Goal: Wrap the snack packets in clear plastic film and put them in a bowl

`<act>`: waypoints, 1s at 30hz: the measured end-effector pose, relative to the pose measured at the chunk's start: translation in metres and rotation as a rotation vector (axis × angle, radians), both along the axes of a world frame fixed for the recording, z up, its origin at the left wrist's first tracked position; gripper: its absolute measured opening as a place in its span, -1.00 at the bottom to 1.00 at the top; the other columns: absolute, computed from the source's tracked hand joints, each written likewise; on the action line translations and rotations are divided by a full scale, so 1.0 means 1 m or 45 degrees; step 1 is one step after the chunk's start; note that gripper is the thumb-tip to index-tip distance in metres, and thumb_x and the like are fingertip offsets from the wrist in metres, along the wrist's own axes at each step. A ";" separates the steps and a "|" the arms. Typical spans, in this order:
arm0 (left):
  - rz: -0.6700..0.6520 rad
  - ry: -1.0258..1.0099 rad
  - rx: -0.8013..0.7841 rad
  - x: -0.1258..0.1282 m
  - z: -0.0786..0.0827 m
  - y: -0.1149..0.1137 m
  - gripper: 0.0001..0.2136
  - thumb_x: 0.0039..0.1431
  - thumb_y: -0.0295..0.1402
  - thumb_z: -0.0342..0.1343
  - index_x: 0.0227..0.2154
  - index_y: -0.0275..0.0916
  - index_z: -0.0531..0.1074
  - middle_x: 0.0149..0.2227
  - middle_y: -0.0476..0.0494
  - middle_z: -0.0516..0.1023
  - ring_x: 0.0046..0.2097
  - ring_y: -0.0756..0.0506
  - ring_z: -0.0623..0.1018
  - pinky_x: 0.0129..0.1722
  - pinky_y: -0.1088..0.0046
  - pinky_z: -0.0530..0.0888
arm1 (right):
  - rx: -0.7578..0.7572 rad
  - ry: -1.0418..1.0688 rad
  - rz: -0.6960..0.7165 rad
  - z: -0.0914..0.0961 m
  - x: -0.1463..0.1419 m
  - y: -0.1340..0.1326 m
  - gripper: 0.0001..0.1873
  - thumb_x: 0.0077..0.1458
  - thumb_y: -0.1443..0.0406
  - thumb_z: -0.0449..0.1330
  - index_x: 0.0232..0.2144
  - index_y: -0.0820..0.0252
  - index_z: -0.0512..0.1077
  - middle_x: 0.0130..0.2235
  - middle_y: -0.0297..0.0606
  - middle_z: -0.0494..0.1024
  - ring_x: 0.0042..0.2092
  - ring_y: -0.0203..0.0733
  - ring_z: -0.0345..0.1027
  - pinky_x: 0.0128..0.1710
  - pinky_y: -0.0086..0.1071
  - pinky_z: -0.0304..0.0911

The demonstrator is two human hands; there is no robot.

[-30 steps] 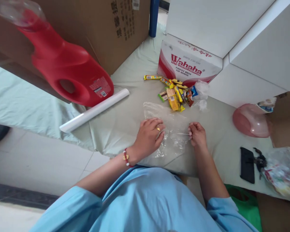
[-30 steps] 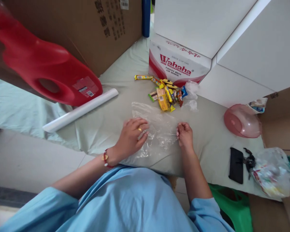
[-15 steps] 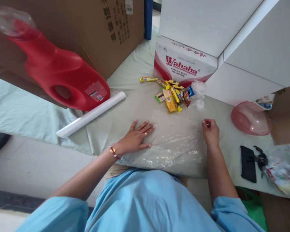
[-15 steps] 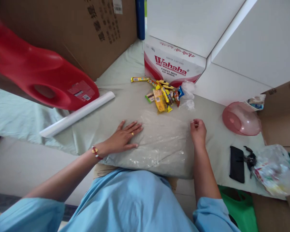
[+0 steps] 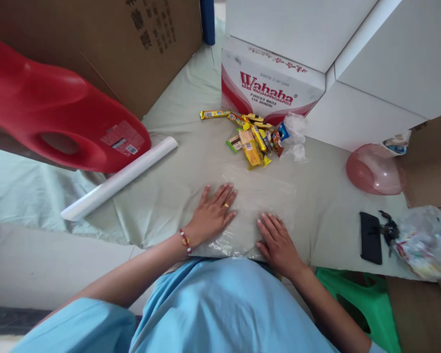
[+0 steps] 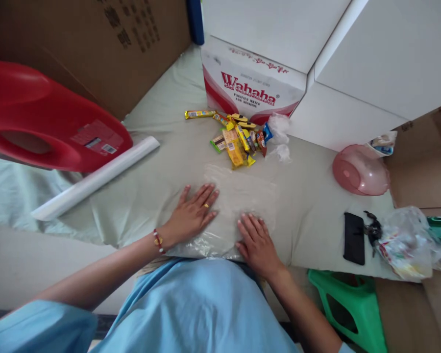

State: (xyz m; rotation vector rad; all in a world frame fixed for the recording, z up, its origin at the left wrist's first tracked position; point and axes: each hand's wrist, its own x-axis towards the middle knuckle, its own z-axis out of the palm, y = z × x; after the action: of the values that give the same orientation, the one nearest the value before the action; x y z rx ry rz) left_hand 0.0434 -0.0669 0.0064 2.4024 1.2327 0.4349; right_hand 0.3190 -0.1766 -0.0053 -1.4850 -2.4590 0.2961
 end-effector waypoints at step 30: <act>0.012 0.297 0.083 -0.011 -0.009 0.006 -0.29 0.49 0.10 -0.17 0.52 -0.19 0.00 0.54 -0.29 0.07 0.53 -0.27 0.16 0.52 -0.21 -0.24 | 0.170 -0.090 -0.475 0.035 -0.032 0.226 -0.48 0.27 0.30 0.16 0.26 0.24 0.39 0.11 0.12 0.47 0.16 0.26 0.28 0.15 0.14 0.27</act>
State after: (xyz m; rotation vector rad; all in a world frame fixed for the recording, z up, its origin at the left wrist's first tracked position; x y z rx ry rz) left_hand 0.0323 -0.0613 -0.0028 2.5609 1.3456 0.2034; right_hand 0.2867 0.0496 0.0300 -1.8748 -2.1419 0.0071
